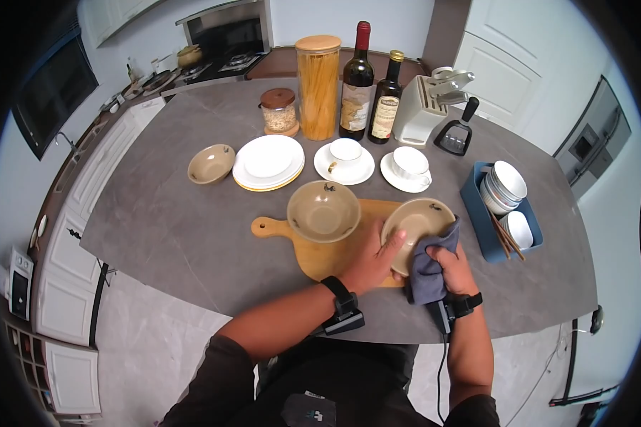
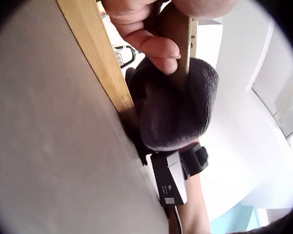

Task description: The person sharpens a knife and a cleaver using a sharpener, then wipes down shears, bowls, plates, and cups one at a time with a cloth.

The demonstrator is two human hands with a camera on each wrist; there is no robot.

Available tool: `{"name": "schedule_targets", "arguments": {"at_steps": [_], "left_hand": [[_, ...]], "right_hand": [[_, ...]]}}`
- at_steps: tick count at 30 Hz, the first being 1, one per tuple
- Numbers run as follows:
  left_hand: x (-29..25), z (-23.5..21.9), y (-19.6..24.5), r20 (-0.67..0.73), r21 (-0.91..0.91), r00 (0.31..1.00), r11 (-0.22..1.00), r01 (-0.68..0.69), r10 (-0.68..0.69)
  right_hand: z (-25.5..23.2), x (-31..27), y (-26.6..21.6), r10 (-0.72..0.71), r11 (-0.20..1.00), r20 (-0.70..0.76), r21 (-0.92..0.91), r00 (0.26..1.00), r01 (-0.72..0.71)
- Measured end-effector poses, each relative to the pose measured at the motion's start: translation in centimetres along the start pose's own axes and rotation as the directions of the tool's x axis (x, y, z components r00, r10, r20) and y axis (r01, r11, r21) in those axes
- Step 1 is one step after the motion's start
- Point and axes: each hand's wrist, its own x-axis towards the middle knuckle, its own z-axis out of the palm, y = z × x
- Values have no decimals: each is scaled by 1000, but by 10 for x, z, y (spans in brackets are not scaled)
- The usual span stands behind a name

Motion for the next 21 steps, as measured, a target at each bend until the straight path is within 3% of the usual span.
{"name": "schedule_targets", "arguments": {"at_steps": [1,5,7,11,14,15,16,19,21], "left_hand": [[0,5,-4,-45,-5,994,995,-102,102],[5,8,-9,-24,-12,971,971,-237,237],[8,-9,2,59,-42,992,993,114,-111],[8,-16,13,58,-8,977,979,205,-205],[4,-5,6,21,-23,993,993,117,-117],[6,-2,-5,-34,27,999,1000,2,-1],[8,1,-11,-84,82,990,991,-110,117],[10,5,-19,-95,96,968,970,-224,233],[11,8,-19,-128,51,958,966,-254,258]], "right_hand": [[-1,-1,-1,-4,1000,-4,1,1000,4],[-4,1,1,-27,1000,-22,-8,999,27],[-5,2,1,-40,998,-11,-43,999,40],[-6,5,1,-6,995,59,-102,998,12],[7,-1,-6,-22,999,25,-46,999,23],[11,-4,-9,-41,999,-8,16,999,41],[10,-4,-7,-43,999,-10,16,999,43],[6,-4,-2,-122,990,-27,-78,992,120],[1,-6,-3,-63,992,79,-103,995,71]]}}
